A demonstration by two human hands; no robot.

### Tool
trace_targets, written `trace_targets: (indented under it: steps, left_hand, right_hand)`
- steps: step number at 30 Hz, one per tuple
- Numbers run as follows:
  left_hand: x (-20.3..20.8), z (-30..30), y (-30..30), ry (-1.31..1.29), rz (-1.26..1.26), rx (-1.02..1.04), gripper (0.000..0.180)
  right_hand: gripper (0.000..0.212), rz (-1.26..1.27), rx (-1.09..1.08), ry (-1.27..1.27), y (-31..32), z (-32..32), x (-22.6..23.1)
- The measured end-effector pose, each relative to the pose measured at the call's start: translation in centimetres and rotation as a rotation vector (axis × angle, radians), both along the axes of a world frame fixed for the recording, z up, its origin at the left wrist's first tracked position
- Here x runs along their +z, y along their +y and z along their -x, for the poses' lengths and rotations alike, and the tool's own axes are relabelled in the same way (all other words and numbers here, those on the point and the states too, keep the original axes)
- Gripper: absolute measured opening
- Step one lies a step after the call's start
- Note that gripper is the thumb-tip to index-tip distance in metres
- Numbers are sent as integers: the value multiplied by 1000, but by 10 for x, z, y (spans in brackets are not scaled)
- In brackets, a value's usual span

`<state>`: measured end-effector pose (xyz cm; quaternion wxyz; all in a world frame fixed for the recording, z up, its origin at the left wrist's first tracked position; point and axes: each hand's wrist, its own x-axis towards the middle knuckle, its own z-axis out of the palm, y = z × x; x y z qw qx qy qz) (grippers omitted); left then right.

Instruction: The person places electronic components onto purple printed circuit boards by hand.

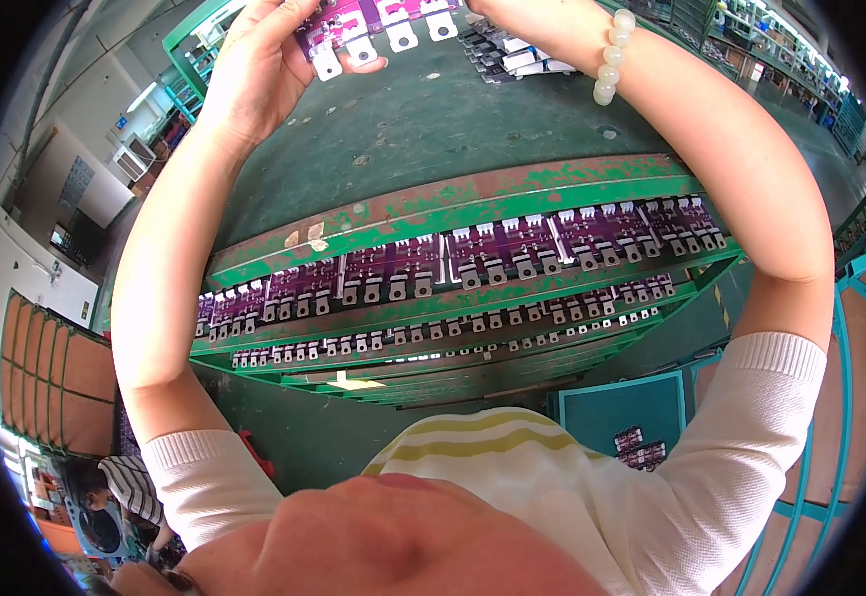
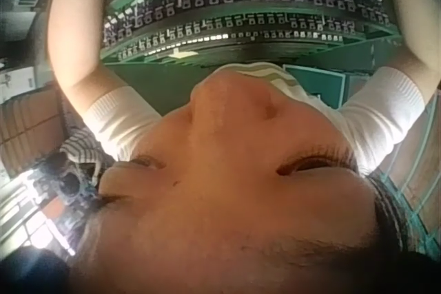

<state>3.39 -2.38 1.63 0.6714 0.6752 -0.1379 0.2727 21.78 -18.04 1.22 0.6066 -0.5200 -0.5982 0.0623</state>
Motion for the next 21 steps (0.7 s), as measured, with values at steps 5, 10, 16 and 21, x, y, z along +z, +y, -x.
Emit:
trace_targets:
  steps: [5,10,16,21]
  left_hand:
    - [1,2,-3,10,12,6,30]
    - [-1,0,-3,5,5,-13,30]
    - [1,1,-6,10,3,-3,32]
    - [2,2,-6,9,-10,-6,32]
  right_hand:
    - [22,-1,-31,7,-1,4,1]
    - [23,-23,-33,-11,1,1,-1]
    - [24,-23,-45,-34,2,0,0]
    - [24,-33,-48,-15,2,0,1]
